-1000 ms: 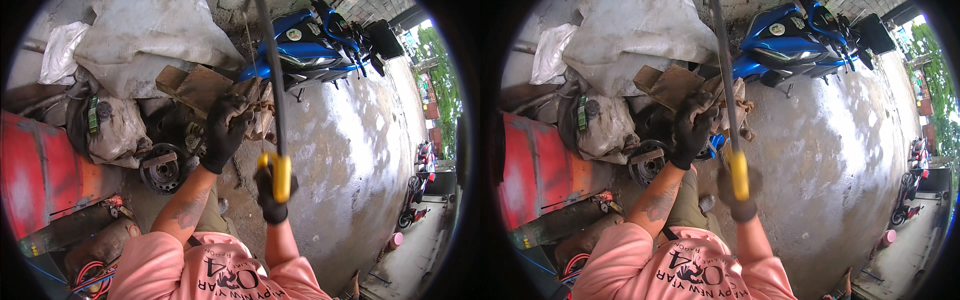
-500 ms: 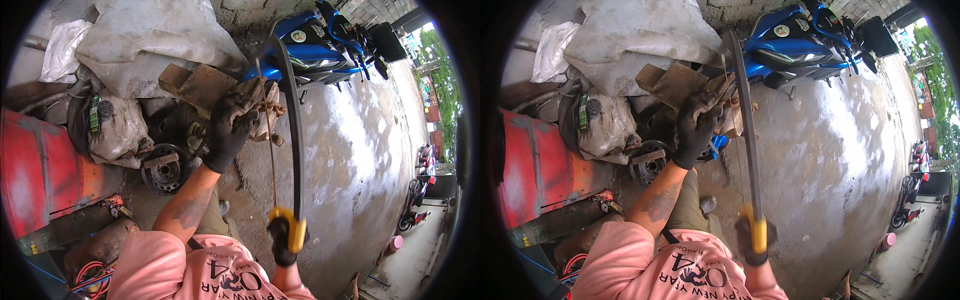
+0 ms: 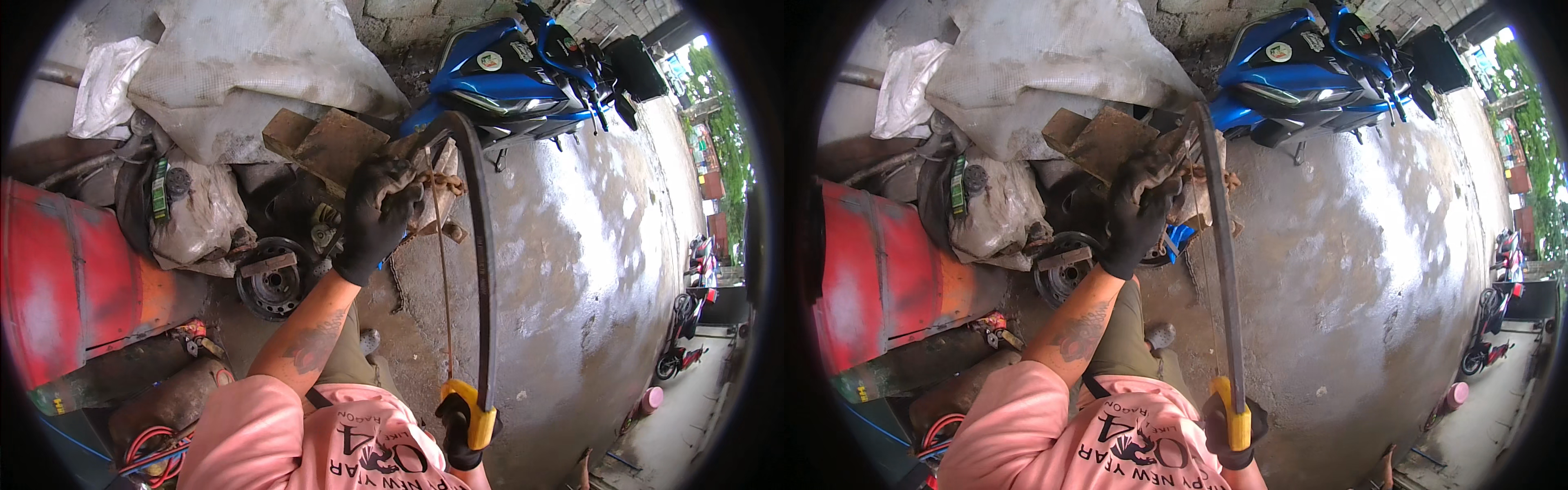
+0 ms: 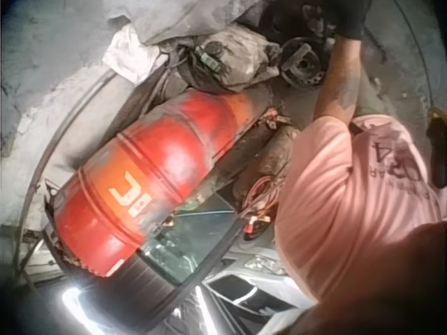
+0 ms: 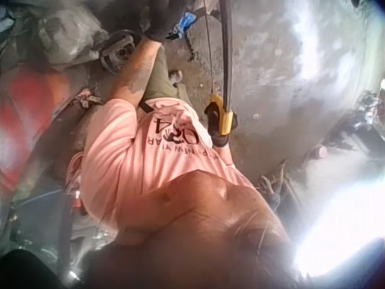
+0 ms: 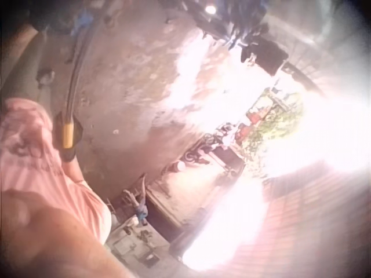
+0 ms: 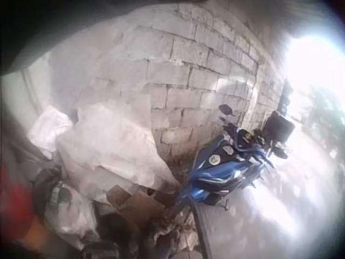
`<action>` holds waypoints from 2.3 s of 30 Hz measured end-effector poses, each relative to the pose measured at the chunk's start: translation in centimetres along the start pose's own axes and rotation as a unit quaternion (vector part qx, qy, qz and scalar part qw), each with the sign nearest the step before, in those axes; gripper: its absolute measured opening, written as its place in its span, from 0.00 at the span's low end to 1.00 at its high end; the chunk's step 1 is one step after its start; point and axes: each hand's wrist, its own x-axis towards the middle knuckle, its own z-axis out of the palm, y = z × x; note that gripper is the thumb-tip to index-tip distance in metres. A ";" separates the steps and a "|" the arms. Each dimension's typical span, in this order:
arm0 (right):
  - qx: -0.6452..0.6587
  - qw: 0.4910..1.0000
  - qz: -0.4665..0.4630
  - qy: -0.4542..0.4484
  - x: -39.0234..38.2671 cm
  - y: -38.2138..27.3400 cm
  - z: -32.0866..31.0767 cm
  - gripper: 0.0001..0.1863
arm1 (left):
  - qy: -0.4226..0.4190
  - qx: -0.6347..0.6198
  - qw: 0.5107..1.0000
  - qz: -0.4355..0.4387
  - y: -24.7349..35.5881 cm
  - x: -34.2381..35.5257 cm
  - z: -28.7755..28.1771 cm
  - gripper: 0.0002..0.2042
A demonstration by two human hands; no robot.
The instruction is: The person uses a yellow-handled hacksaw to cut a rusty metal chain clamped in a vise. The person repeatedly saws through the chain link while holding the chain steady with the left hand.
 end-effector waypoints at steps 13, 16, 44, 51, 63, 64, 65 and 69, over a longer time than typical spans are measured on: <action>0.106 0.964 -0.228 0.083 11.7 -1.3 6.1 0.11 | -0.020 0.036 0.998 0.037 -0.2 -0.8 -0.1 0.13; 0.118 0.964 -0.227 0.079 12.0 -0.8 5.4 0.13 | -0.034 -0.004 0.999 0.011 0.0 -0.6 -0.2 0.12; 0.122 0.965 -0.231 0.029 11.5 0.1 7.0 0.09 | -0.037 -0.010 0.999 -0.004 0.1 -1.0 -0.2 0.11; 0.132 0.964 -0.230 0.018 11.5 0.3 6.9 0.09 | -0.021 -0.022 0.999 -0.018 0.4 -0.8 0.3 0.10; 0.156 0.969 -0.186 0.042 12.4 -1.3 7.9 0.11 | -0.021 0.026 0.999 -0.014 0.7 -0.6 0.0 0.09; 0.090 0.973 -0.205 0.057 13.0 -1.8 8.3 0.11 | -0.029 0.015 0.999 -0.019 0.7 -0.3 -0.1 0.09; 0.026 0.971 -0.226 0.069 13.3 -2.3 8.3 0.11 | -0.034 0.005 0.999 -0.024 0.8 0.0 -0.2 0.09; 0.034 0.995 -0.090 -0.006 8.2 -0.3 5.9 0.12 | -0.016 0.010 1.000 -0.015 1.0 -0.3 -0.3 0.09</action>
